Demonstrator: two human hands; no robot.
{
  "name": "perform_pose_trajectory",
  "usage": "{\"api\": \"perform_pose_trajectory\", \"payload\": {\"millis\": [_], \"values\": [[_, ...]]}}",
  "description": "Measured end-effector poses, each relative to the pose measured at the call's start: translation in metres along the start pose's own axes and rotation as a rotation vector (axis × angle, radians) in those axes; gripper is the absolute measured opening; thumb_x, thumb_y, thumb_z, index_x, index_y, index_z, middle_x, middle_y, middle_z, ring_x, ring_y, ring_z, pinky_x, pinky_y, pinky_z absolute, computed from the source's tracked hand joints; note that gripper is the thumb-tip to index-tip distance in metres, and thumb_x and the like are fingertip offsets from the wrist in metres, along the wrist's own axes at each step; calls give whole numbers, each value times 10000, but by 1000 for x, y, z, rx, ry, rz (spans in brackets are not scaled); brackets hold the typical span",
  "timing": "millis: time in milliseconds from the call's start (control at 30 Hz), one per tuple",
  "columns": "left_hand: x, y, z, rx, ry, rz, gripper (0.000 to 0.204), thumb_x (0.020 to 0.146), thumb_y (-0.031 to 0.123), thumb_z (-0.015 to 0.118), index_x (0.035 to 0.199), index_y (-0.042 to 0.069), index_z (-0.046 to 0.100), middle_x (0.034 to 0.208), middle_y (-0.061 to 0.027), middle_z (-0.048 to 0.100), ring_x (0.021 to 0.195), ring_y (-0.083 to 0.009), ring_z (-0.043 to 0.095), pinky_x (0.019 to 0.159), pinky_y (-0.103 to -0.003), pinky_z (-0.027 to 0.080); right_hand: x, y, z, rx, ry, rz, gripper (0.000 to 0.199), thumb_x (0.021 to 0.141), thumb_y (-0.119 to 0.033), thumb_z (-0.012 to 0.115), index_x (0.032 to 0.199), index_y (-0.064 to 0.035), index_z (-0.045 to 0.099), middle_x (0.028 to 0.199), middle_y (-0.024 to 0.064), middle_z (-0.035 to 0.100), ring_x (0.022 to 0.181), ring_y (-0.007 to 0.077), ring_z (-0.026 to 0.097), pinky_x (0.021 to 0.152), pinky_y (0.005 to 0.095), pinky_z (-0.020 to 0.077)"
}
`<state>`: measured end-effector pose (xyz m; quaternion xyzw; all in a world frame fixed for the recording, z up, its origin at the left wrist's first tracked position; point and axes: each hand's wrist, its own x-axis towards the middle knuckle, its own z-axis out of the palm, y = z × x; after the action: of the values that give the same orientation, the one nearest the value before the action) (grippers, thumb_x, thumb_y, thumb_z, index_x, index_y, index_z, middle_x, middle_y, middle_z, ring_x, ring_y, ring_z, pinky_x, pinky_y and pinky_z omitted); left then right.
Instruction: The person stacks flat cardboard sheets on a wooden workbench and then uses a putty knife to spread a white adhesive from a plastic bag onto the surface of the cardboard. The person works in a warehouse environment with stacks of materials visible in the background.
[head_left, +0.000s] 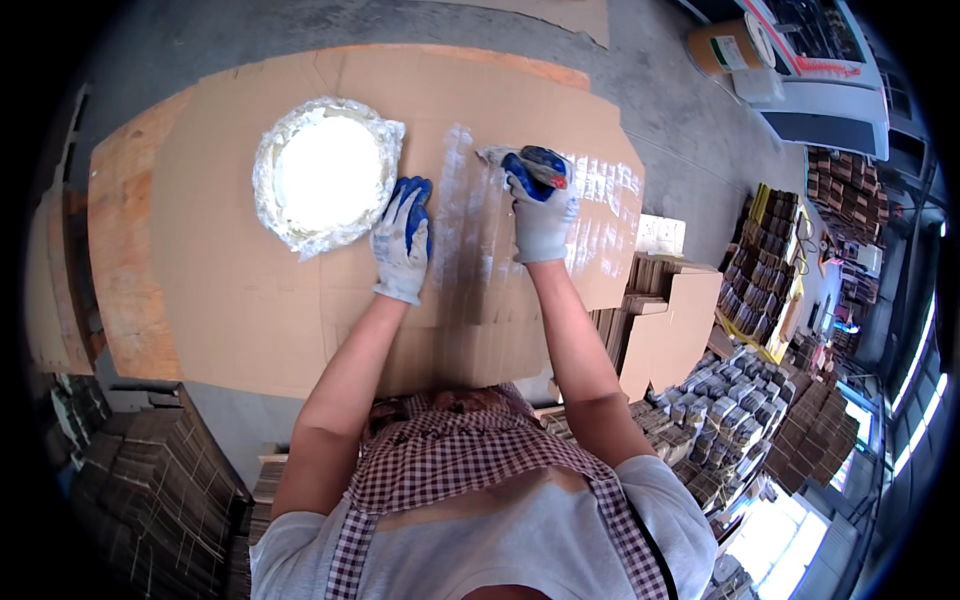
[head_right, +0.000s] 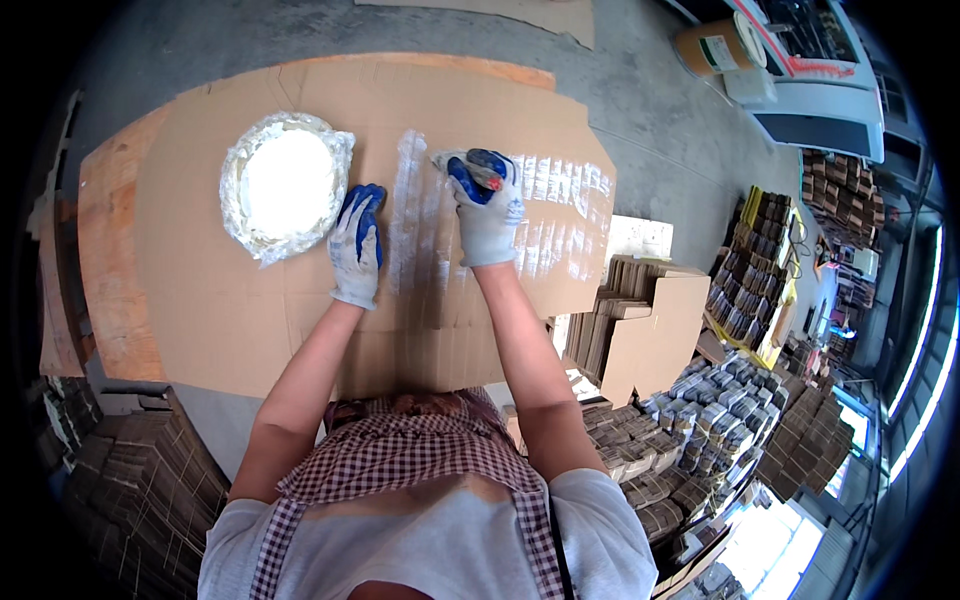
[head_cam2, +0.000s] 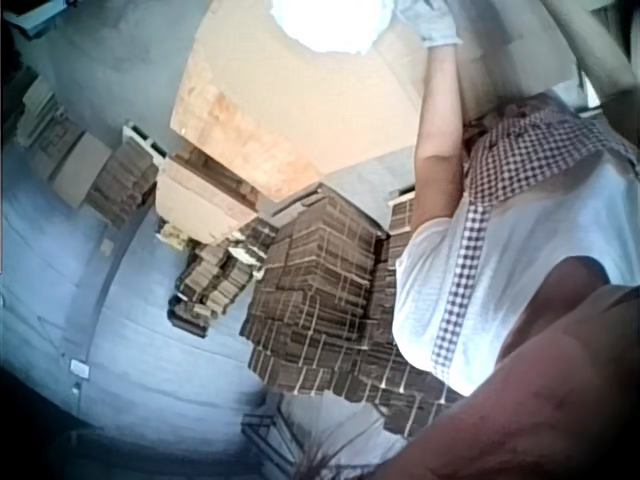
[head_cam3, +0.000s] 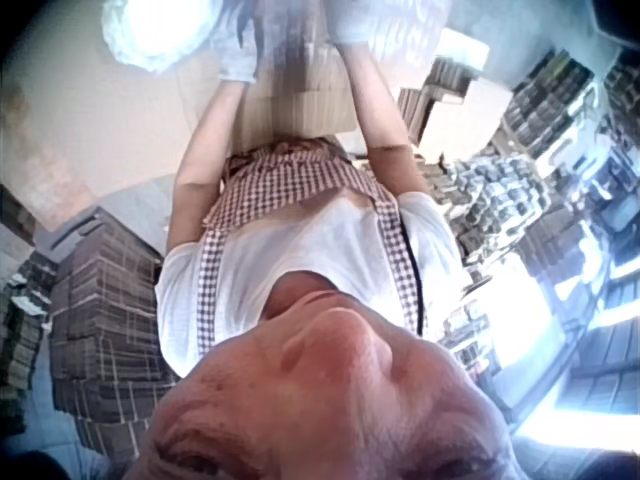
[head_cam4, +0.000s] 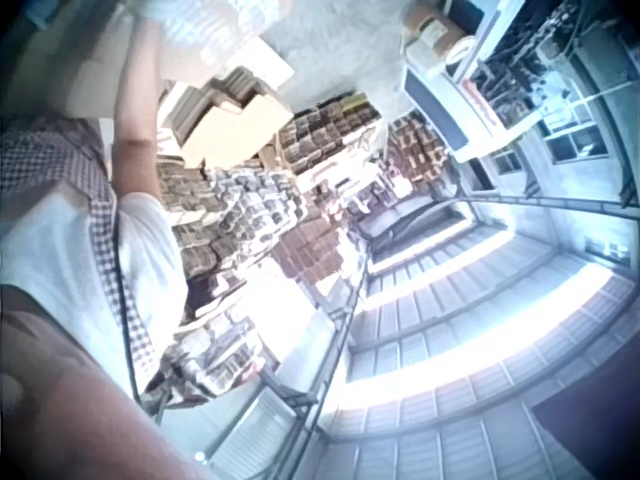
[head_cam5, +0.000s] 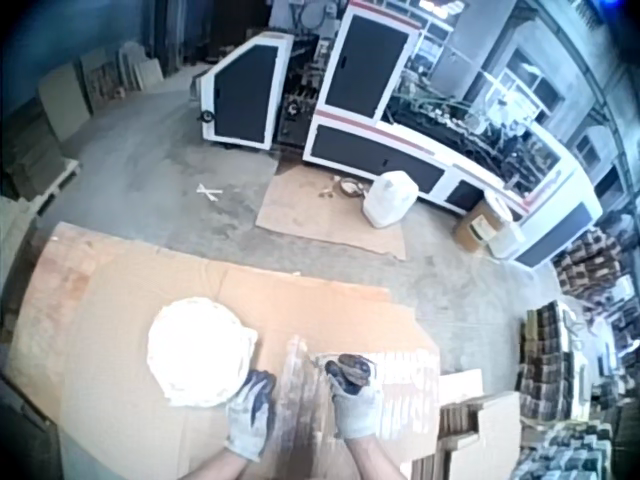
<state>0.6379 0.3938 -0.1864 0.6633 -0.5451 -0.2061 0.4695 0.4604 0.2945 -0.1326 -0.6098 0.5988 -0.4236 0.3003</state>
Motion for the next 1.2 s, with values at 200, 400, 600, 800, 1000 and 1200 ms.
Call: {"api": "perform_pose_trajectory", "payload": {"millis": [200,400,600,800,1000,1200], "values": [[0,4,-3,27,21,8,453,1044,306,398,1259,23,677,1322,-168,653,1294,-375,556,1132,-453,386,17,-3,7,-277,64,-36,370,823,-242,851,1052,-31,652,1032,135,639,914,303,647,827,381,528],[-2,1,3,66,6,44,467,1042,317,386,1260,23,677,1320,-169,656,1295,-372,558,1135,-447,384,18,-15,28,-312,-9,-152,399,835,-346,825,1056,-65,647,1040,138,634,930,335,659,799,396,534],[-2,0,-2,35,45,25,469,1033,324,401,1259,20,677,1316,-169,659,1291,-371,560,1136,-444,384,34,-11,-7,-529,93,10,395,827,-347,822,1032,-63,639,1043,135,629,906,346,656,794,409,534],[0,3,0,2,-2,11,481,1015,372,439,1288,52,673,1356,-176,631,1314,-376,542,1135,-452,382,35,6,-1,-514,19,-111,495,805,-385,832,1101,-44,629,1090,163,625,971,363,658,837,427,531],[-3,-4,0,16,21,-6,478,1016,370,439,1288,53,672,1356,-169,633,1314,-373,543,1133,-456,383,32,3,-40,-387,25,64,425,825,-288,810,1091,-21,615,1082,174,630,974,360,650,837,441,534],[-1,0,0,39,-7,-7,506,1024,397,417,1294,50,668,1365,-155,632,1318,-368,540,1127,-452,382,-7,6,-45,-439,-123,78,377,828,-179,806,1136,-45,635,1102,156,640,966,350,667,849,411,544]]}}
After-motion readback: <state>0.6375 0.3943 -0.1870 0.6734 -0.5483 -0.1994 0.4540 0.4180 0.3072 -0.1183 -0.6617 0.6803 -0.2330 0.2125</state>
